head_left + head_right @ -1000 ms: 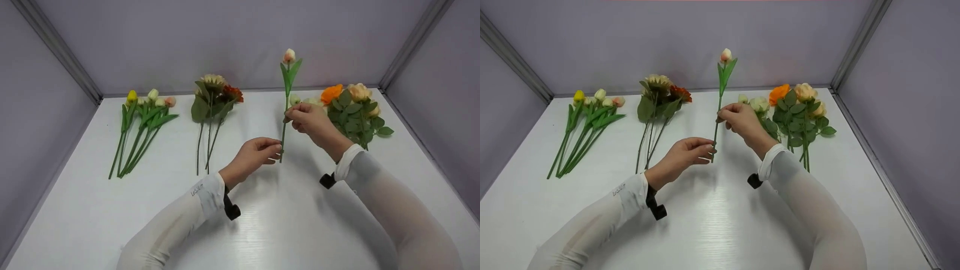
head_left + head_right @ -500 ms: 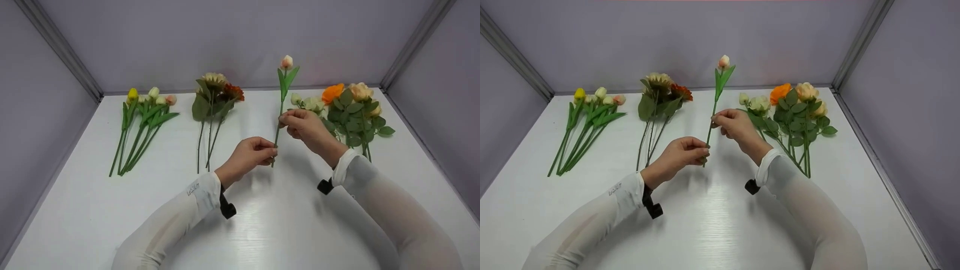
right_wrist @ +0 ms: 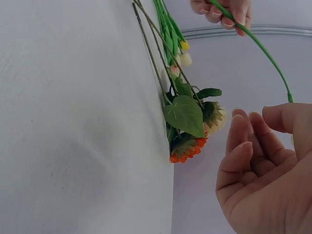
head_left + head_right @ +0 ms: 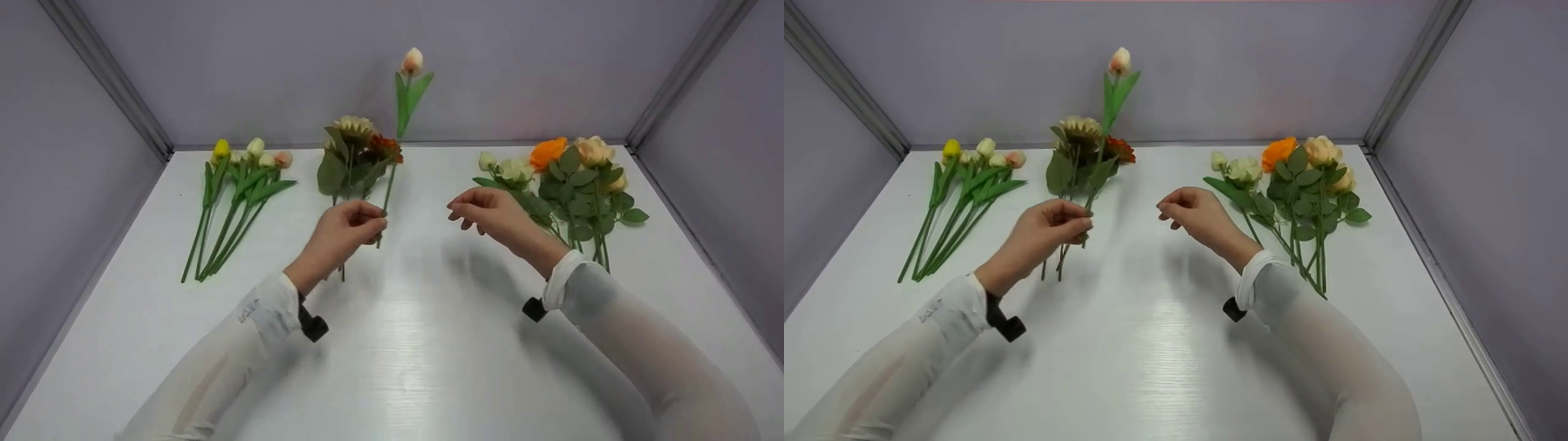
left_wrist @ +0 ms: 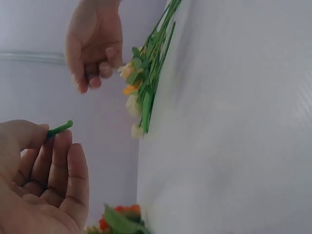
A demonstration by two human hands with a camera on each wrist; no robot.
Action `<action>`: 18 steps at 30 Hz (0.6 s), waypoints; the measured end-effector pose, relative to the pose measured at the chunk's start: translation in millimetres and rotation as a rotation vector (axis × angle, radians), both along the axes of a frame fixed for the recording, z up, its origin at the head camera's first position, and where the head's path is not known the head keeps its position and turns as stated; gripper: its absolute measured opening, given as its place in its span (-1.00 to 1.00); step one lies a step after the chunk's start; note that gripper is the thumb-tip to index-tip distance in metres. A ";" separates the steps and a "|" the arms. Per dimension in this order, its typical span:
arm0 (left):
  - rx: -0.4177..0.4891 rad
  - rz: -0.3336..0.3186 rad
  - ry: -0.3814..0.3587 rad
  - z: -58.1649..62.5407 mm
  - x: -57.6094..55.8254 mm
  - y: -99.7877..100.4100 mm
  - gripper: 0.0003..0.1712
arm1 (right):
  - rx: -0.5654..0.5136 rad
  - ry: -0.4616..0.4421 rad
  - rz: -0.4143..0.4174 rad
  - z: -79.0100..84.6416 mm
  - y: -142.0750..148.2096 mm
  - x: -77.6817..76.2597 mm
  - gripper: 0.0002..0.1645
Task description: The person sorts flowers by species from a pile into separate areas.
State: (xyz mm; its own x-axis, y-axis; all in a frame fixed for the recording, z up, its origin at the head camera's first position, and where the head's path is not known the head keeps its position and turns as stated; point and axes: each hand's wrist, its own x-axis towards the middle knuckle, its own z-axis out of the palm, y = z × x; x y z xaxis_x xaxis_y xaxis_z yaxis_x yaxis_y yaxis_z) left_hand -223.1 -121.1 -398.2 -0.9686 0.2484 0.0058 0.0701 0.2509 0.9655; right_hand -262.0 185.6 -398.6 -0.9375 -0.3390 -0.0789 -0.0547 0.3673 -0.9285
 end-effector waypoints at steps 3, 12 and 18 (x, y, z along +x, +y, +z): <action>-0.120 0.074 0.029 8.9 3.2 -42.8 -0.69 | 0.117 0.083 0.052 0.0 -8.7 4.7 -0.65; -0.623 0.269 0.109 7.4 17.8 -166.8 -0.64 | 0.511 0.461 0.267 -11.5 -63.5 19.5 -0.38; -0.727 0.348 0.066 -13.5 25.1 -217.5 -0.59 | 0.662 0.625 0.428 -26.2 -95.2 37.0 -0.31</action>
